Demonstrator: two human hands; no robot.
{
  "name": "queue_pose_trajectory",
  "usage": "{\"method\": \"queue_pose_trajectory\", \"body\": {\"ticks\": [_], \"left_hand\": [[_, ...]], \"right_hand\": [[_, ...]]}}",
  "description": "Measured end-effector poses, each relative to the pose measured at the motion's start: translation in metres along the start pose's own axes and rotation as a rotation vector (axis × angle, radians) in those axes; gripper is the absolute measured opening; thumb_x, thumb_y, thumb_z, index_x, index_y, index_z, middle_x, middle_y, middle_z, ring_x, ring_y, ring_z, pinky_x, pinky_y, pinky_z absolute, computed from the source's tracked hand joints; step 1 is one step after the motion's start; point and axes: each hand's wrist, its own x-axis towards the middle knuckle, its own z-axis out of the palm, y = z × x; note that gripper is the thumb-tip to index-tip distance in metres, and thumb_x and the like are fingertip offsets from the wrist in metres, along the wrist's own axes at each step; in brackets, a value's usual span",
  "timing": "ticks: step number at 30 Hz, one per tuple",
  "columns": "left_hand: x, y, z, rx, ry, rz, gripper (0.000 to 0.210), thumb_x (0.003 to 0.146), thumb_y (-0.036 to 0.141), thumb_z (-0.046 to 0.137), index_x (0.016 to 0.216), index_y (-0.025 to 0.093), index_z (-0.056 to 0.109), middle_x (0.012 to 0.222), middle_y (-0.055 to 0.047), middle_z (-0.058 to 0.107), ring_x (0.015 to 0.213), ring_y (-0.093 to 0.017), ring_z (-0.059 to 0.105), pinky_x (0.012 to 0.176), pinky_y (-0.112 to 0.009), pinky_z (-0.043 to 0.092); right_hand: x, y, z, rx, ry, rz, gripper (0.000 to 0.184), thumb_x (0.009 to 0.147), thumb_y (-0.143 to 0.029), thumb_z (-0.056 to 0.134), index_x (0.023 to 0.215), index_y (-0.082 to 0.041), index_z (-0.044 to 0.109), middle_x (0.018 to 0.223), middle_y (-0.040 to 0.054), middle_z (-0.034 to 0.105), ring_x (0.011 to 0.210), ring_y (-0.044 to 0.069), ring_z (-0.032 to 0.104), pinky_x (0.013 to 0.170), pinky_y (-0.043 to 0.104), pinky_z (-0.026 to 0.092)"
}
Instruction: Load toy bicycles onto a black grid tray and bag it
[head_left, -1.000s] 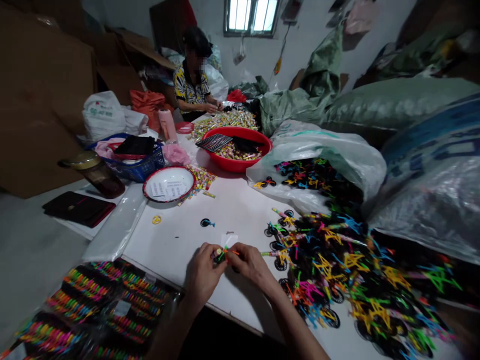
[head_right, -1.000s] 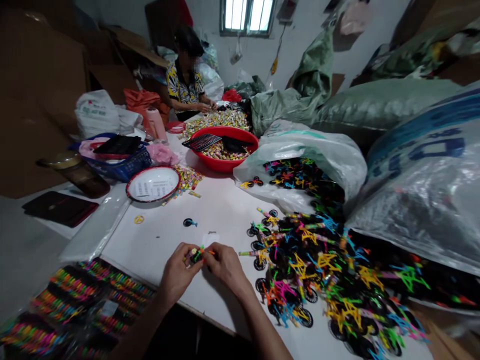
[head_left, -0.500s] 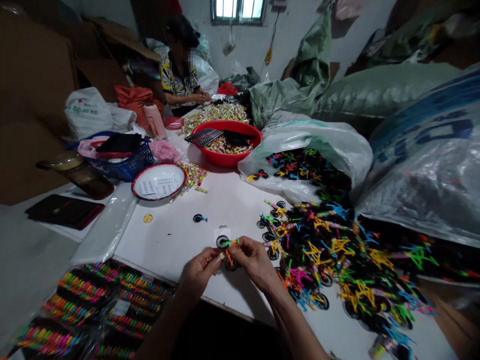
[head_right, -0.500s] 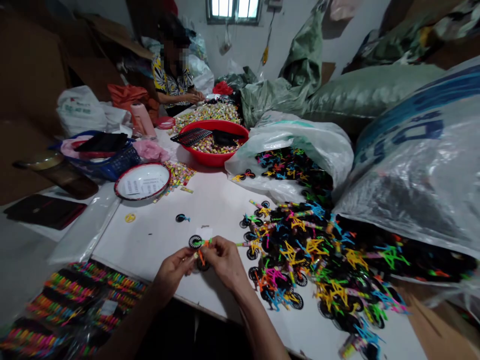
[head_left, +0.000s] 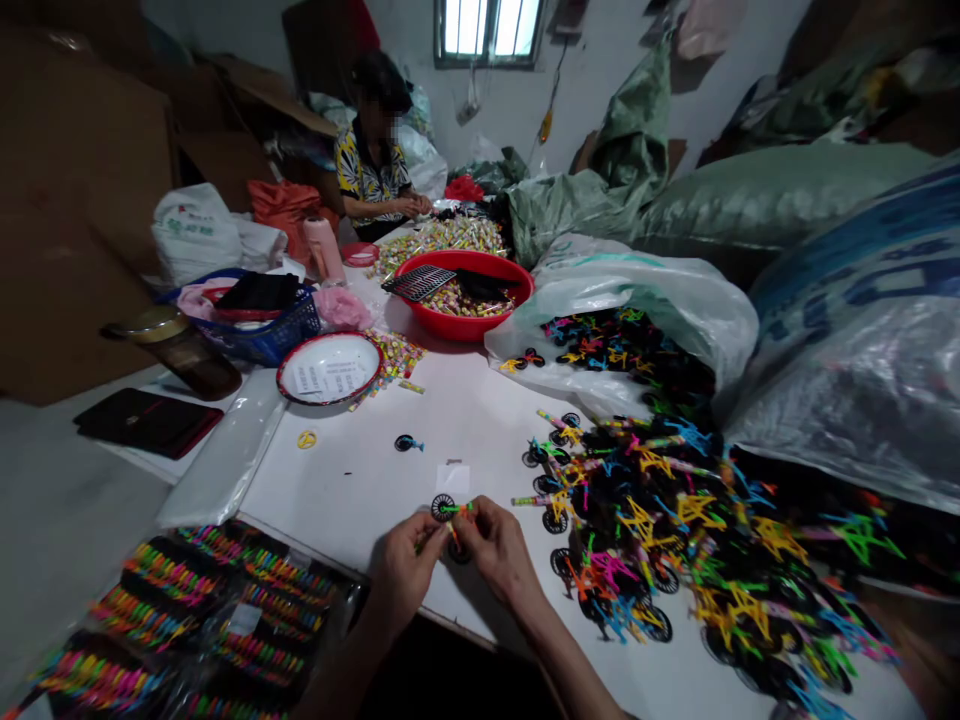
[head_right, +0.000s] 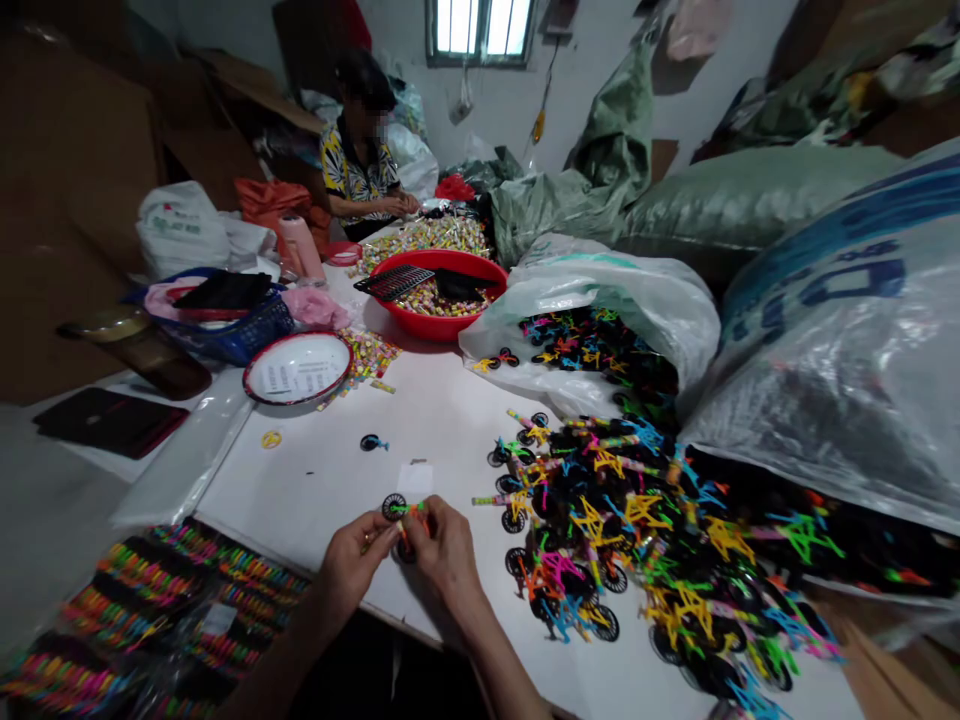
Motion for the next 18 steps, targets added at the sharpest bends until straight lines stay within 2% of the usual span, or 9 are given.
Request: {"method": "queue_pose_trajectory", "body": {"ticks": [2,4,6,8,10,11,13,15,18], "left_hand": [[0.007,0.016,-0.001,0.033,-0.109,0.004,0.022,0.077,0.038,0.062,0.086,0.019,0.069,0.07,-0.004,0.066,0.064,-0.017,0.059,0.056,-0.024,0.043],[0.022,0.036,-0.011,0.164,-0.178,0.116,0.03,0.078,0.034,0.062,0.104,0.02,0.065,0.093,-0.008,0.067,0.082,-0.02,0.062,0.068,-0.026,0.047],[0.046,0.047,-0.026,0.437,-0.094,0.313,0.043,0.079,0.028,0.06,0.121,0.021,0.056,0.118,-0.011,0.059,0.107,-0.023,0.055,0.087,-0.033,0.045],[0.076,0.045,-0.037,0.799,0.063,0.434,0.044,0.082,0.019,0.053,0.127,0.02,0.05,0.126,-0.013,0.052,0.117,-0.025,0.047,0.096,-0.04,0.039],[0.101,0.033,-0.041,1.099,0.1,0.429,0.036,0.083,0.009,0.045,0.116,0.019,0.056,0.119,-0.013,0.055,0.114,-0.026,0.048,0.092,-0.042,0.04],[0.11,0.026,-0.04,1.162,0.092,0.427,0.032,0.083,0.005,0.042,0.107,0.018,0.06,0.111,-0.011,0.058,0.109,-0.025,0.05,0.089,-0.04,0.041],[0.119,0.015,-0.04,1.217,0.089,0.428,0.03,0.084,0.003,0.039,0.095,0.018,0.062,0.1,-0.009,0.06,0.101,-0.022,0.053,0.087,-0.036,0.042],[0.118,0.01,-0.05,1.247,0.146,0.404,0.028,0.087,0.006,0.038,0.096,0.018,0.06,0.099,-0.008,0.059,0.098,-0.021,0.052,0.088,-0.033,0.041],[0.11,0.017,-0.085,1.319,0.304,0.314,0.027,0.089,0.009,0.036,0.104,0.016,0.057,0.105,-0.01,0.057,0.102,-0.022,0.05,0.091,-0.034,0.039]], "right_hand": [[-0.001,-0.012,-0.025,-0.004,-0.043,-0.024,0.036,0.08,-0.052,0.054,0.065,-0.019,0.051,0.058,-0.0006,0.053,0.054,0.013,0.047,0.05,0.023,0.036],[-0.009,-0.028,-0.076,-0.162,0.035,-0.068,0.038,0.082,-0.055,0.049,0.073,-0.019,0.057,0.063,0.0022,0.058,0.057,0.016,0.052,0.053,0.026,0.04],[-0.024,-0.043,-0.141,-0.503,0.302,-0.113,0.041,0.083,-0.057,0.046,0.088,-0.02,0.063,0.072,0.0054,0.062,0.061,0.019,0.056,0.056,0.03,0.043],[-0.038,-0.049,-0.197,-0.921,0.62,-0.185,0.051,0.08,-0.063,0.044,0.091,-0.019,0.066,0.088,0.0133,0.064,0.076,0.029,0.059,0.067,0.041,0.046],[-0.042,-0.044,-0.221,-1.166,0.879,-0.281,0.057,0.081,-0.061,0.041,0.1,-0.013,0.066,0.106,0.0215,0.06,0.095,0.039,0.056,0.078,0.052,0.044],[-0.038,-0.036,-0.217,-1.196,0.905,-0.356,0.054,0.083,-0.056,0.043,0.104,-0.011,0.065,0.112,0.0235,0.058,0.1,0.04,0.054,0.082,0.054,0.043],[-0.024,-0.014,-0.18,-1.123,0.75,-0.519,0.043,0.082,-0.043,0.049,0.109,-0.013,0.064,0.115,0.0221,0.058,0.102,0.037,0.056,0.083,0.051,0.046],[-0.014,0.013,-0.117,-1.006,0.457,-0.643,0.032,0.079,-0.033,0.054,0.106,-0.02,0.065,0.112,0.0166,0.061,0.098,0.031,0.06,0.079,0.043,0.05],[-0.02,0.045,-0.029,-0.863,0.214,-0.625,0.026,0.075,-0.024,0.058,0.099,-0.027,0.068,0.111,0.0108,0.065,0.097,0.026,0.063,0.076,0.033,0.053]]}}
